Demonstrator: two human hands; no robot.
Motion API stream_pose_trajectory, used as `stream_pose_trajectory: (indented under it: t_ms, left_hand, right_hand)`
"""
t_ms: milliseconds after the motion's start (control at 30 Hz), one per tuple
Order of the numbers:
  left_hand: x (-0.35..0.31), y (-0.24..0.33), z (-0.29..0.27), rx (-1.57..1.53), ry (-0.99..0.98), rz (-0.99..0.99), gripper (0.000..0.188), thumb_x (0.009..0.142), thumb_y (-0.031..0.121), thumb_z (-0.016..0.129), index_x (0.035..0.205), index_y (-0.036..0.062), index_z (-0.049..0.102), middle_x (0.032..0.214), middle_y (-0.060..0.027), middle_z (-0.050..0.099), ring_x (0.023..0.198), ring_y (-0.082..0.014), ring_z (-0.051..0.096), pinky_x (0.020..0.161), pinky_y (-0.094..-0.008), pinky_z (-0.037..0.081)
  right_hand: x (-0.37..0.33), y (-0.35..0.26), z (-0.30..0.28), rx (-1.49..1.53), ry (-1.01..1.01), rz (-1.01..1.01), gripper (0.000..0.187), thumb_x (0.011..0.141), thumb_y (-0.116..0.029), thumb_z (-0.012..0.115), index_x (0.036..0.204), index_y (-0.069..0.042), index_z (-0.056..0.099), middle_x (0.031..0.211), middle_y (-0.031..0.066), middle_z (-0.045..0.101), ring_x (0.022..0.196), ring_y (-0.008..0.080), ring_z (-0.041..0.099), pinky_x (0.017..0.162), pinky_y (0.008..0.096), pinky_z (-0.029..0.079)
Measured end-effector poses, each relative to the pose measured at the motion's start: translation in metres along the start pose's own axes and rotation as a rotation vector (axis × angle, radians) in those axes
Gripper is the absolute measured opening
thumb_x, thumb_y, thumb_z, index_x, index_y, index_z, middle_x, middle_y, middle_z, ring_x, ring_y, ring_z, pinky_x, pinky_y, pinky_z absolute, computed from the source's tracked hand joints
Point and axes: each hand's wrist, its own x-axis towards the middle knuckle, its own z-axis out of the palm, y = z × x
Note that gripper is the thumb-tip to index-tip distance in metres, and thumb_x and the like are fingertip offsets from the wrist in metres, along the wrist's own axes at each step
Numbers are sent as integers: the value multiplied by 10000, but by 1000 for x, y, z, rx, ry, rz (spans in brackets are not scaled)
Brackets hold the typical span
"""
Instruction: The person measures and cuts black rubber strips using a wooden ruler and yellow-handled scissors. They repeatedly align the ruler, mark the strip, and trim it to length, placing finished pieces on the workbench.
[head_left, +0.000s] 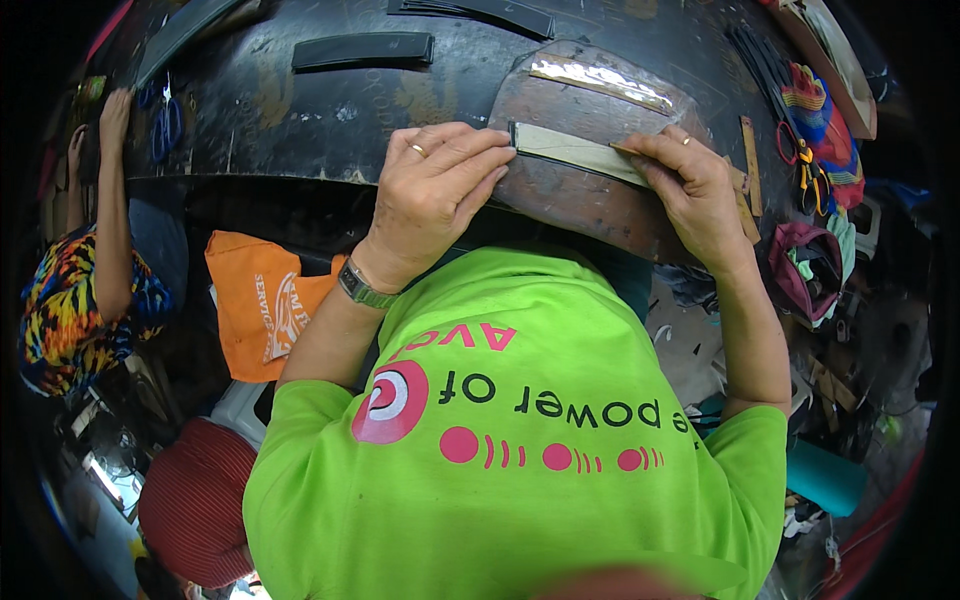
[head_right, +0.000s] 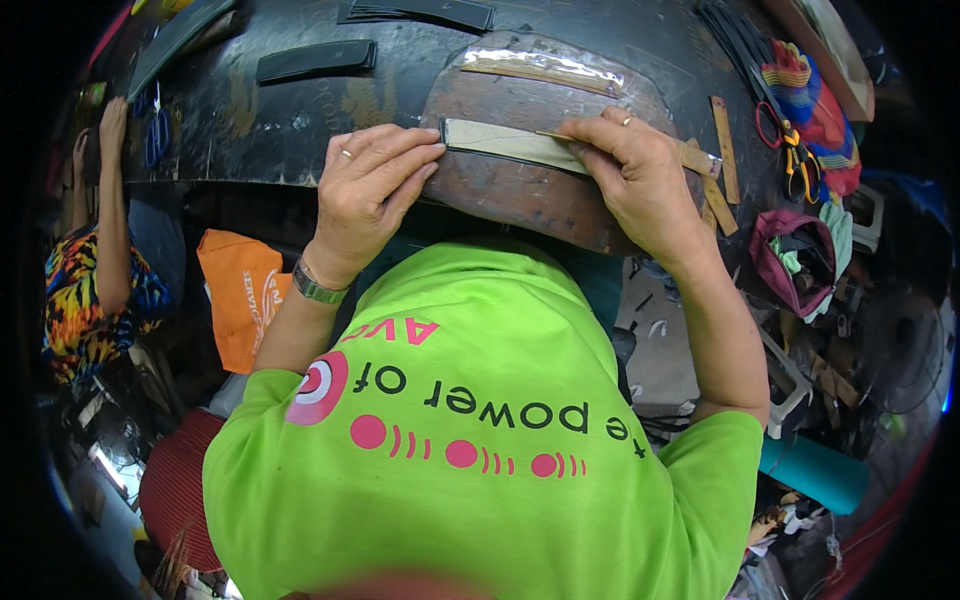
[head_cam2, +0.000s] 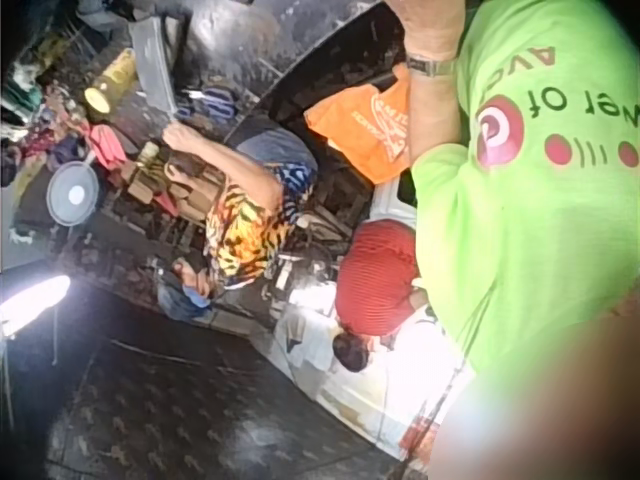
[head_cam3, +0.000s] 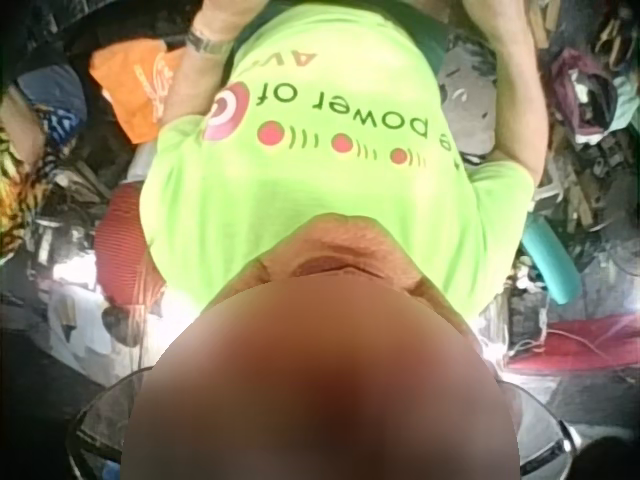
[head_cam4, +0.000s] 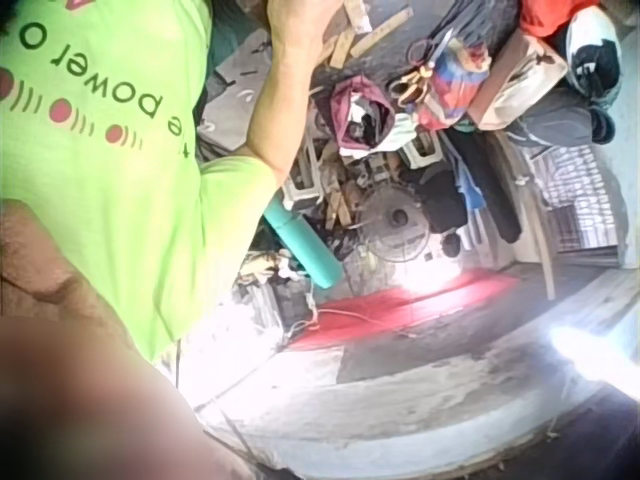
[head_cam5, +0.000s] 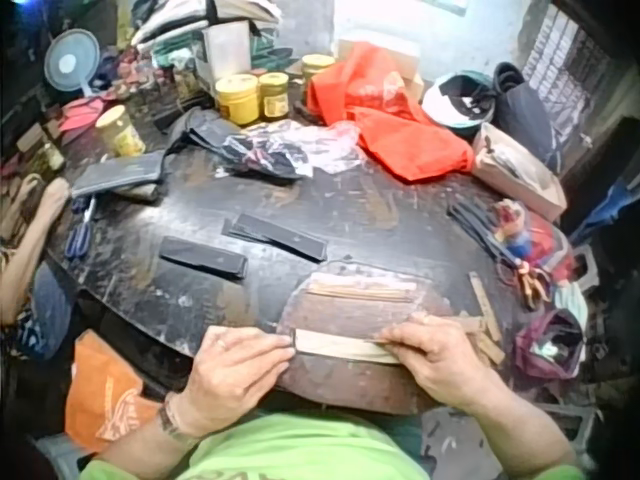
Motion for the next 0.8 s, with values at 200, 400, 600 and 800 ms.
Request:
stream_pose_trajectory:
  t_ms: [200, 400, 600, 800]
  left_hand:
    - [-1, 3, 0, 10, -17, -10, 226, 834, 78, 787, 1059, 98, 790, 1134, -5, 760, 1034, -203, 675, 894, -353, 465]
    - [0, 3, 2, -4, 2, 6, 233, 839, 95, 778, 1073, 95, 768, 1094, -1, 747, 1001, -203, 672, 893, -362, 461]
    - [3, 4, 0, 38, -39, 24, 246, 834, 98, 770, 1080, 110, 760, 1096, 19, 728, 1015, -193, 663, 902, -370, 457]
    - [12, 9, -9, 108, -116, 30, 246, 815, 110, 772, 1060, 126, 759, 1097, 36, 718, 1010, -177, 661, 903, -370, 451]
  right_hand:
    - [-1, -5, 2, -75, 25, -27, 196, 889, 26, 687, 1075, -12, 738, 886, 140, 665, 835, 311, 679, 757, 358, 525]
    - [-4, -5, 6, -123, 49, -74, 205, 884, 16, 696, 1077, -32, 744, 904, 131, 660, 834, 312, 678, 757, 368, 530]
    - [-3, -3, 6, -142, 49, -92, 219, 872, 9, 707, 1086, -34, 732, 911, 130, 661, 862, 319, 672, 777, 381, 528]
    - [-7, -1, 1, -81, 92, -39, 239, 865, -5, 724, 1104, -7, 713, 943, 134, 673, 870, 305, 676, 781, 365, 531]
